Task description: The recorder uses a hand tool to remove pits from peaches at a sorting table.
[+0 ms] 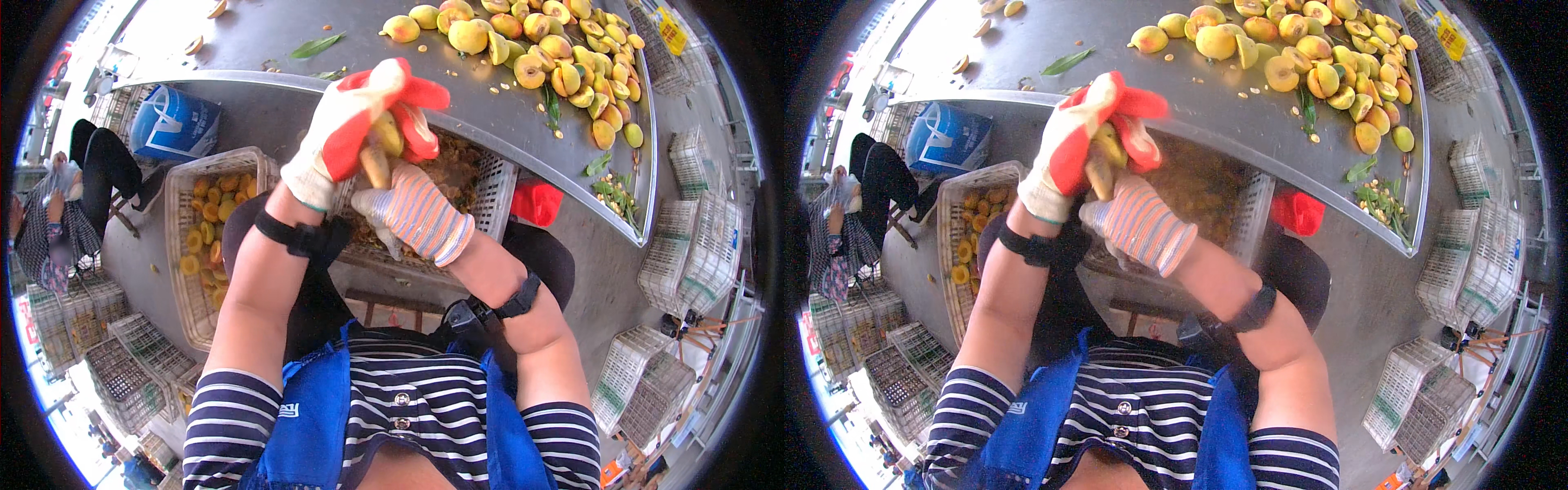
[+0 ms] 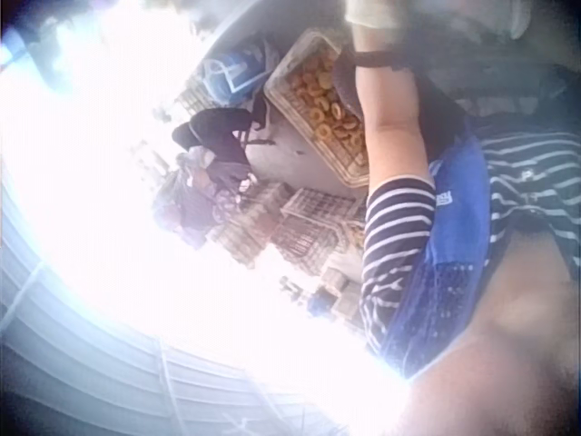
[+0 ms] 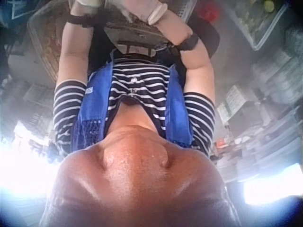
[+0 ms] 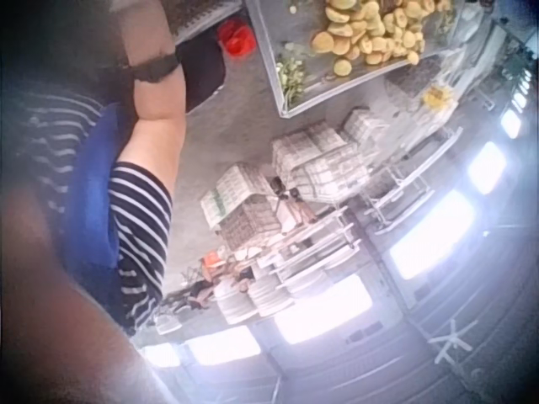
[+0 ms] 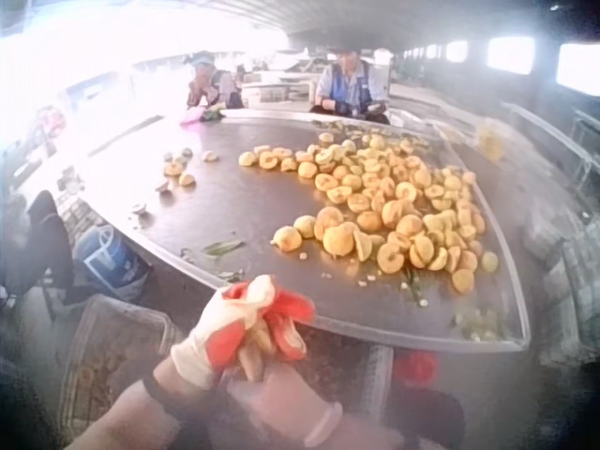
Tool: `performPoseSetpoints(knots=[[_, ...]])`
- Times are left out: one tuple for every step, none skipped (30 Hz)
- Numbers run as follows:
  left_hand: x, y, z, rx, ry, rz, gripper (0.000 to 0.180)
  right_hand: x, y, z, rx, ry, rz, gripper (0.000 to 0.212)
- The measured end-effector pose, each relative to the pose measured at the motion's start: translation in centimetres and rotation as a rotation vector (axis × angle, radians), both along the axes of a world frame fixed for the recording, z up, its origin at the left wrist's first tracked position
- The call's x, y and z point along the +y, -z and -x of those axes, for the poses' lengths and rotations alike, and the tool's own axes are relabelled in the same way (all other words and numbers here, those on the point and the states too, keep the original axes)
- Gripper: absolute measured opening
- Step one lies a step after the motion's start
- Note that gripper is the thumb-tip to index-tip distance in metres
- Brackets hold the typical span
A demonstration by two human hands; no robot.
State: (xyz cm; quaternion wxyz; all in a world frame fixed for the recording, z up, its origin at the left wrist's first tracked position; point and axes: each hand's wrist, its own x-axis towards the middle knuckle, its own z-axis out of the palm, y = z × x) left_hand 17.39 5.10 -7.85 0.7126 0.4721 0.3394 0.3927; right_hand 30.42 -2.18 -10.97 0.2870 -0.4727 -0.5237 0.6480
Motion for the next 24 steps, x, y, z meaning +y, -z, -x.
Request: performPoseSetpoints(knots=[[-0.1,0.2,0.0,-0.053,0.004,-0.008,0.058,0.1,0.0,-0.1,-0.012,-0.029,-0.128,0.033],[-0.2,0.4,0.0,-0.100,0.017,-0.006,0.059,0.1,0.0,-0.1,-0.033,-0.028,-0.233,0.034],[-0.3,0.5,0.0,-0.136,0.035,0.010,0.060,0.2,0.0,-0.2,-0.056,-0.027,-0.335,0.035],[-0.3,0.5,0.0,-0.112,0.027,-0.010,0.061,0.1,0.0,-0.3,-0.045,-0.045,-0.226,0.037],[-0.2,0.5,0.0,-0.115,0.029,0.002,0.061,0.2,0.1,-0.3,-0.035,-0.062,-0.121,0.039],[0.0,0.5,0.1,-0.116,0.033,0.011,0.061,0.1,0.2,-0.5,0.020,-0.057,-0.052,0.041],[0.3,0.6,0.1,-0.149,0.043,-0.002,0.061,0.1,0.3,-0.7,-0.108,-0.056,-0.165,0.042],[0.5,0.8,0.0,-0.156,-0.031,0.084,0.061,0.0,0.4,-1.1,-0.194,-0.034,-0.305,0.044],[0.8,1.1,-0.1,-0.196,-0.101,0.148,0.061,0.1,0.5,-1.4,-0.277,-0.013,-0.452,0.045],[1.1,1.4,-0.1,-0.260,-0.146,0.200,0.061,-0.2,0.5,-2.0,-0.364,0.012,-0.587,0.048],[1.5,1.7,0.2,-0.277,-0.181,0.210,0.061,-0.2,0.5,-2.7,-0.470,0.020,-0.604,0.046],[1.7,2.1,0.5,-0.316,-0.190,0.211,0.061,-0.4,0.5,-3.4,-0.607,-0.010,-0.567,0.045],[2.0,2.4,1.0,-0.326,-0.225,0.236,0.062,-0.4,0.4,-4.1,-0.763,-0.046,-0.503,0.043],[2.0,2.6,1.4,-0.359,-0.211,0.229,0.061,-0.4,0.3,-4.8,-0.807,-0.061,-0.525,0.041],[2.1,2.8,1.7,-0.355,-0.190,0.199,0.060,-0.4,0.2,-5.3,-0.870,-0.082,-0.522,0.039],[2.1,2.7,2.0,-0.339,-0.192,0.192,0.060,-0.3,0.2,-5.8,-0.922,-0.104,-0.519,0.037],[2.0,2.5,2.3,-0.328,-0.184,0.184,0.060,-0.2,0.1,-6.0,-0.968,-0.147,-0.504,0.037],[1.8,2.1,2.5,-0.318,-0.221,0.189,0.059,0.0,0.0,-6.1,-1.001,-0.186,-0.489,0.036],[1.6,1.3,3.0,-0.312,-0.243,0.185,0.059,0.2,0.0,-6.1,-1.029,-0.195,-0.492,0.036],[1.3,0.4,3.6,-0.322,-0.258,0.195,0.058,0.3,-0.1,-6.0,-0.977,-0.201,-0.466,0.037],[0.7,-0.7,4.6,-0.273,-0.295,0.132,0.057,0.4,-0.3,-5.8,-0.955,-0.213,-0.450,0.036],[0.0,-1.8,6.1,-0.198,-0.379,0.058,0.056,0.5,-0.5,-5.7,-0.928,-0.223,-0.427,0.035],[-0.8,-3.0,7.9,-0.157,-0.414,-0.060,0.055,0.6,-0.7,-5.6,-0.902,-0.231,-0.403,0.036],[-2.0,-4.1,10.3,0.003,-0.524,-0.072,0.052,0.6,-1.0,-5.5,-0.935,-0.239,-0.380,0.037]])
